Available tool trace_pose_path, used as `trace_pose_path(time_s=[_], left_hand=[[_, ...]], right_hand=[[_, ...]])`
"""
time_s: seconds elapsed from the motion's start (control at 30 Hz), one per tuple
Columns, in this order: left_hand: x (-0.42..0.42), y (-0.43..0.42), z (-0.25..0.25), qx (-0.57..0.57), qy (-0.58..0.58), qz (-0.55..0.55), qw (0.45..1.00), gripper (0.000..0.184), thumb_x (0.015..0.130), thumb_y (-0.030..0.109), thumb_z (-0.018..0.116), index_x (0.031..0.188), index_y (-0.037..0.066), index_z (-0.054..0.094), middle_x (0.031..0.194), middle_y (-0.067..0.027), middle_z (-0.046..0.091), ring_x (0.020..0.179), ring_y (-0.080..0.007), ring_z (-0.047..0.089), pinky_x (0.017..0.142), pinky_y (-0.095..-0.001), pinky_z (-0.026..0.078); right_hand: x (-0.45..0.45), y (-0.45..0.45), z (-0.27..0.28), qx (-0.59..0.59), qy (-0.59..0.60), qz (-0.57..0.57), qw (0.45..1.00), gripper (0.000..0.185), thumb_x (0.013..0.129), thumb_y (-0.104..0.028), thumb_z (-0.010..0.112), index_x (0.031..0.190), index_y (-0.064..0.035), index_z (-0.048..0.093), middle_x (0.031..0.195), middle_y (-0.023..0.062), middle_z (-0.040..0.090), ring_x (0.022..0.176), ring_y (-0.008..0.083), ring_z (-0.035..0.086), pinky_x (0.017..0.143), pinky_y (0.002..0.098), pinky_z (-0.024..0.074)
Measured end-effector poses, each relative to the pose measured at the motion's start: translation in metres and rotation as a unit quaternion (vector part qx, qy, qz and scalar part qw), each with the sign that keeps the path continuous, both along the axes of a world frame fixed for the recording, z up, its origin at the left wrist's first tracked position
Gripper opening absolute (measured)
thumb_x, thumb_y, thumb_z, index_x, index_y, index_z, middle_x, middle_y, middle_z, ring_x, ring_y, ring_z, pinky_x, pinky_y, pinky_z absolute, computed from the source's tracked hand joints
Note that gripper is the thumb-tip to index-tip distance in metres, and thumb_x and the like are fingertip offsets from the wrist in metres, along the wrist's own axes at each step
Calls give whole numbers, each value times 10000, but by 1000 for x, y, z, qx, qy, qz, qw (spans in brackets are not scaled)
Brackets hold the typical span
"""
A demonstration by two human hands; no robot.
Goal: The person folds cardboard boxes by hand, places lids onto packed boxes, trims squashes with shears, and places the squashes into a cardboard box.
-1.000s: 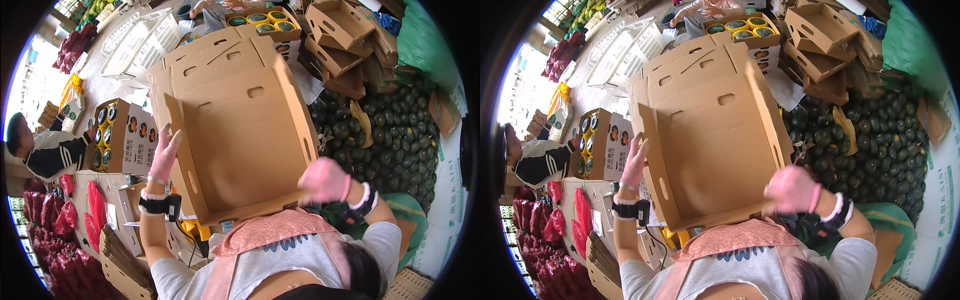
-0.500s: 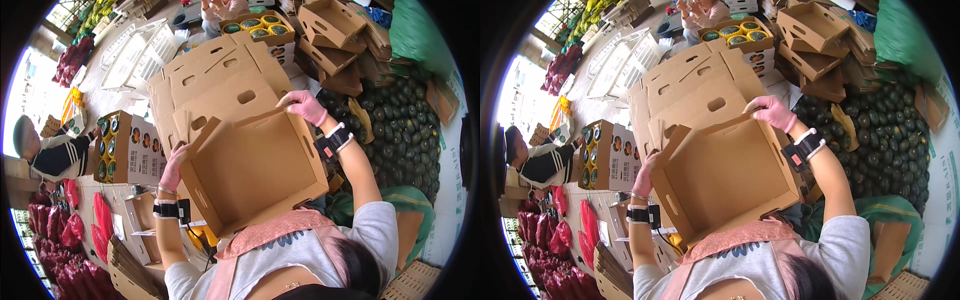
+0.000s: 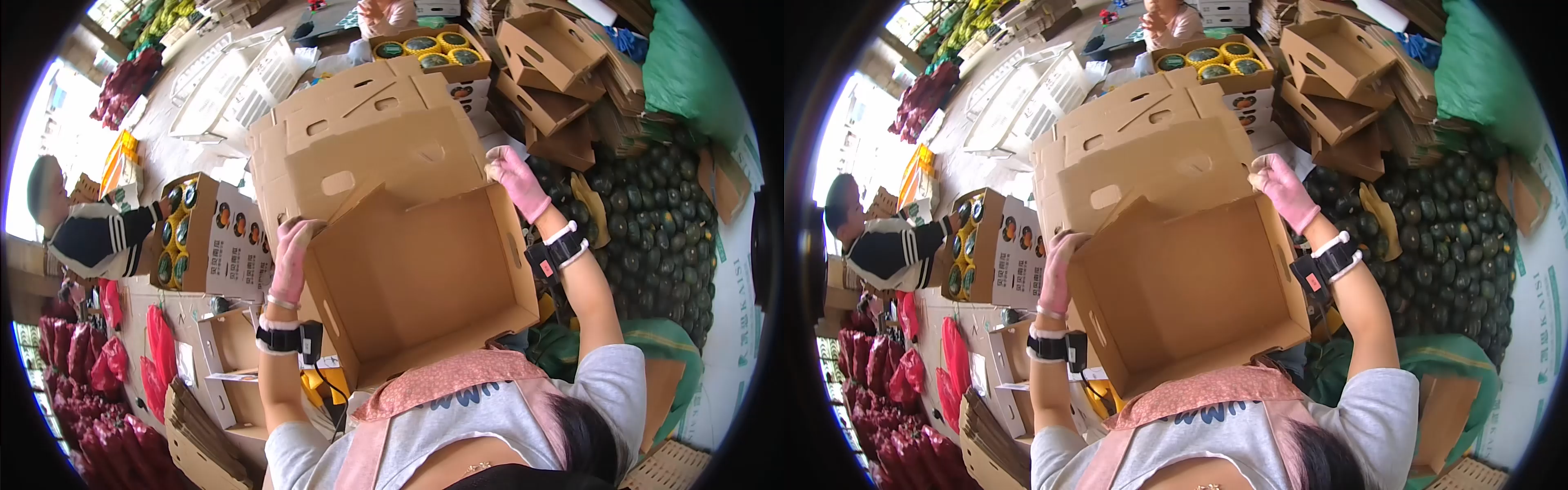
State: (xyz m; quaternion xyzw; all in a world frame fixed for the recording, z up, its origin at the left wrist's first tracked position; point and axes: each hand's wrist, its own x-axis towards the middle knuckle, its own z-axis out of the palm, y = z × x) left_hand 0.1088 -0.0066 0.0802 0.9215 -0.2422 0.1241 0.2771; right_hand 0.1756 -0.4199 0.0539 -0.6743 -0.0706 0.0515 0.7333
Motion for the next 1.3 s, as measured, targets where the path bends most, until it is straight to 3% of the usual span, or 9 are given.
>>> trace_pose_path(time_s=[0.4,0.5,0.63,0.73,0.87,0.9,1.07,1.1,1.3], left_hand=[[27,27,-32,-11,118,-86,989,189,876,17,476,1019,-17,595,947,-130,623,846,-242,606,775,-278,497],[38,32,-54,-343,444,104,821,158,875,69,529,975,-38,588,885,-155,622,790,-204,598,718,-269,495],[48,24,-72,-75,261,196,942,256,805,153,655,958,-30,562,747,-121,617,674,-168,572,635,-286,488],[70,55,-142,-315,310,205,873,216,827,140,617,964,-9,545,741,-87,603,681,-170,585,626,-292,487],[34,18,-37,-39,209,351,912,242,873,162,565,1070,31,516,916,-130,647,843,-238,637,701,-336,506],[32,19,-10,-127,340,416,834,354,892,221,555,1203,76,469,1139,-142,611,998,-277,617,788,-382,510],[7,59,-39,161,-45,380,910,578,901,552,412,1369,214,387,1257,-159,531,1246,-312,410,1017,-478,339],[4,54,-41,-8,85,315,945,659,871,682,254,1266,231,529,1408,-157,377,1359,-331,206,1109,-492,128],[8,15,-65,-147,156,140,967,684,913,616,193,1161,142,619,1322,-178,473,1350,-329,210,1123,-436,95]], right_hand=[[10,2,-17,-103,-7,23,994,44,842,-17,503,874,-9,531,804,7,537,763,93,523,730,228,446],[14,2,-23,-161,-32,9,986,36,836,-27,508,849,-11,538,776,6,536,752,89,518,716,228,443],[20,2,-27,-188,-55,22,980,30,830,-29,511,838,-16,537,770,4,541,737,89,514,712,230,442],[20,2,-29,-178,-49,25,982,30,829,-24,506,833,-14,535,765,6,545,736,90,523,712,231,445],[16,5,-21,-165,-33,43,985,44,830,-16,497,836,-9,541,760,12,558,740,94,542,712,233,449],[14,4,-19,-162,-27,44,985,49,830,-14,496,837,-8,544,760,14,563,740,95,548,712,234,451],[10,0,-27,-161,-41,26,986,66,836,-5,490,831,-7,555,761,18,574,735,96,562,710,231,459],[10,1,-29,-151,-37,24,988,68,837,-4,489,829,-8,557,762,19,575,735,95,563,710,230,460],[5,4,-20,-89,-43,4,995,72,849,14,476,836,-10,543,764,13,568,738,94,566,708,227,461]])
